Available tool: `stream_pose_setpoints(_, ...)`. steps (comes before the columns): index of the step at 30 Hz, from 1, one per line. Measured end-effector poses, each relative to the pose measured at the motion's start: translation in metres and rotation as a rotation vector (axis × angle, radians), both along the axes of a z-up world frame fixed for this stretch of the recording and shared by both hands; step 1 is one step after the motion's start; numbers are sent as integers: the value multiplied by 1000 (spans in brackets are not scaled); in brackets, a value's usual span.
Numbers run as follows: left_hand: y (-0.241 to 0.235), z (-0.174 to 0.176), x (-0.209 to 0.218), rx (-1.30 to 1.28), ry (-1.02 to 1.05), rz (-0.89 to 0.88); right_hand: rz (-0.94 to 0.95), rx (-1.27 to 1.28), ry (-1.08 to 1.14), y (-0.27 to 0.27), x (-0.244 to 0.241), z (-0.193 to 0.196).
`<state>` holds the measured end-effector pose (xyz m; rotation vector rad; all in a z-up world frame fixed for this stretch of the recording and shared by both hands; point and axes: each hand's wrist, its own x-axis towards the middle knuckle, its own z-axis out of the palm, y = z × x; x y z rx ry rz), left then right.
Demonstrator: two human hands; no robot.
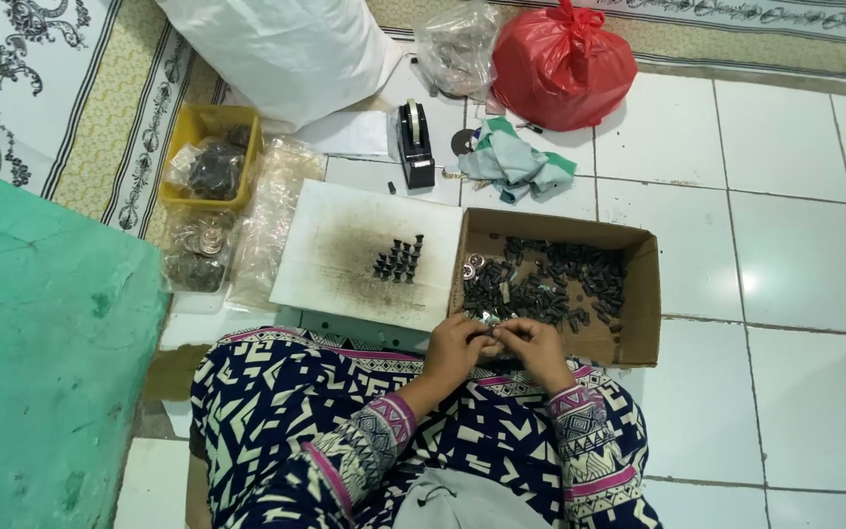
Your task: Picking up small metal components from a box and placing them into a template board with a grid of holes.
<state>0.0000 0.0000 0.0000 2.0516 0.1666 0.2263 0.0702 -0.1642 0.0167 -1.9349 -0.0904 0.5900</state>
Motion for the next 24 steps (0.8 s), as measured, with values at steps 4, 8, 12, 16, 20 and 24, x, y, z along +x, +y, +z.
stream_pose_setpoints(4,15,21,-19,-158,62,64,43,28,-67,11,-10,17)
stream_pose_setpoints(8,32,33,-35,-408,108,128,38,116,-71,28,-21,51)
stream_pose_setpoints(12,52,50,-45,-530,110,90,50,225,-84,42,-26,88)
stream_pose_setpoints(16,60,59,-51,-568,79,94,114,211,-156,56,-34,106)
stream_pose_setpoints(20,66,66,-57,-602,67,113,177,171,-239,66,-41,109)
stream_pose_setpoints(24,72,70,-63,-622,52,109,232,142,-317,72,-44,112)
